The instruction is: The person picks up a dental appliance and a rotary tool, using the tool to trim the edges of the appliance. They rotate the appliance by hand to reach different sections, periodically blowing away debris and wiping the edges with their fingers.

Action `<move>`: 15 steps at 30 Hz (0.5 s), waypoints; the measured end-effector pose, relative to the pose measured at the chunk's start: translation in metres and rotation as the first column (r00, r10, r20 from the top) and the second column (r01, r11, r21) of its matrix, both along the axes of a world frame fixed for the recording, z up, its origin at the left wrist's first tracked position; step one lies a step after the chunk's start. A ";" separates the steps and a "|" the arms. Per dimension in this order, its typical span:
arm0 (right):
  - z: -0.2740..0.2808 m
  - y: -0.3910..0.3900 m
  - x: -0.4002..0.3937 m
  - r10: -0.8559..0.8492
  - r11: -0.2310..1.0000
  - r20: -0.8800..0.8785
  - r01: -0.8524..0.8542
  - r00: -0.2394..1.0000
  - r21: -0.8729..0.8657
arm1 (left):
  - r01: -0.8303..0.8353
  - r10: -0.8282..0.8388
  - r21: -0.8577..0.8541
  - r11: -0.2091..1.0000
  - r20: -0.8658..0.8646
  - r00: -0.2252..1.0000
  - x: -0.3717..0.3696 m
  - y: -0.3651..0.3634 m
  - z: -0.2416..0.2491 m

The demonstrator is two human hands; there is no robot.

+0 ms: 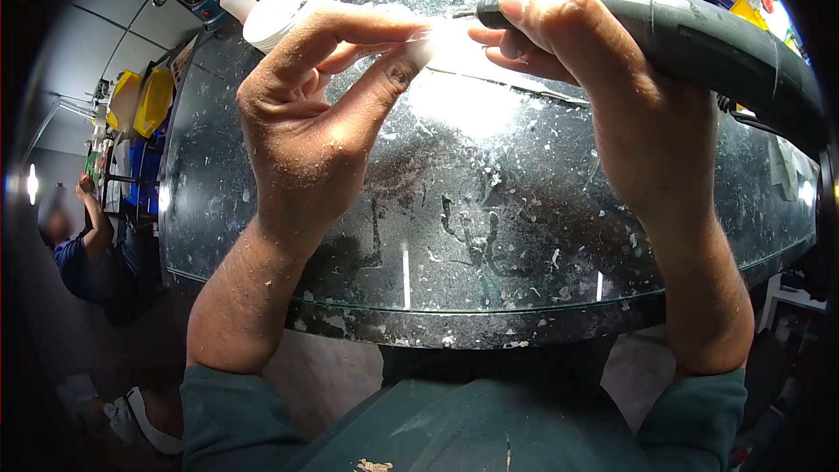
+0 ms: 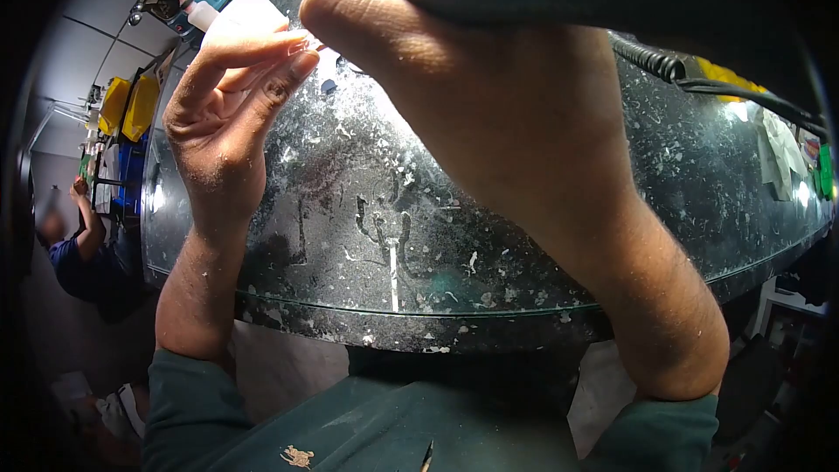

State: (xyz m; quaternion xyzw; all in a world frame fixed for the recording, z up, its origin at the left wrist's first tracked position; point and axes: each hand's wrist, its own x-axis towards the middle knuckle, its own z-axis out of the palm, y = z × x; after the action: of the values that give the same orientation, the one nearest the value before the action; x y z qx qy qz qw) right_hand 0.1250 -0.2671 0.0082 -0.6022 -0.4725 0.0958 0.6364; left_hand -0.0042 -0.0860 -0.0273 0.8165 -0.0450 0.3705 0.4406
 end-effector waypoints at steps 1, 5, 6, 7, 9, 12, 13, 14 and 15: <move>0.000 -0.002 -0.001 0.002 1.000 -0.001 -0.002 1.000 0.000 | -0.002 0.002 0.007 1.000 -0.002 1.000 0.000 0.000 0.000; -0.002 -0.008 0.003 0.011 1.000 -0.006 -0.011 1.000 -0.001 | -0.008 0.008 0.031 0.999 0.007 1.000 0.000 0.000 0.000; -0.002 -0.008 0.003 0.013 1.000 -0.008 -0.013 1.000 -0.002 | -0.006 0.006 0.023 1.000 0.002 1.000 0.000 0.000 0.000; -0.003 -0.009 0.003 0.015 1.000 -0.010 -0.015 1.000 -0.002 | -0.004 0.005 0.014 1.000 -0.004 1.000 0.000 0.000 0.000; -0.003 -0.009 0.004 0.019 1.000 -0.014 -0.019 1.000 -0.003 | -0.005 0.005 0.000 1.000 -0.014 1.000 -0.001 -0.001 0.000; -0.004 -0.010 0.003 0.026 1.000 -0.019 -0.026 0.999 -0.004 | -0.004 0.003 -0.021 1.000 -0.027 1.000 -0.001 -0.001 0.000; -0.004 -0.008 0.003 0.028 1.000 -0.020 -0.028 0.999 -0.004 | -0.002 0.002 -0.029 1.000 -0.031 1.000 -0.001 -0.001 -0.001; -0.004 -0.009 0.002 0.029 1.000 -0.022 -0.030 0.999 -0.004 | -0.002 0.001 -0.029 1.000 -0.031 1.000 -0.001 -0.002 0.000; -0.005 -0.011 0.002 0.031 1.000 -0.023 -0.031 0.999 -0.005 | -0.020 0.018 -0.045 0.999 -0.042 0.999 -0.002 -0.004 0.001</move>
State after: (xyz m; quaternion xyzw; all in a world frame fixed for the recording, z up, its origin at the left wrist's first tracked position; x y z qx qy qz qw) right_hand 0.1274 -0.2782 0.0036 -0.5951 -0.4742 0.1138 0.6387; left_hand -0.0060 -0.0901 -0.0263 0.8141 -0.0194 0.3584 0.4565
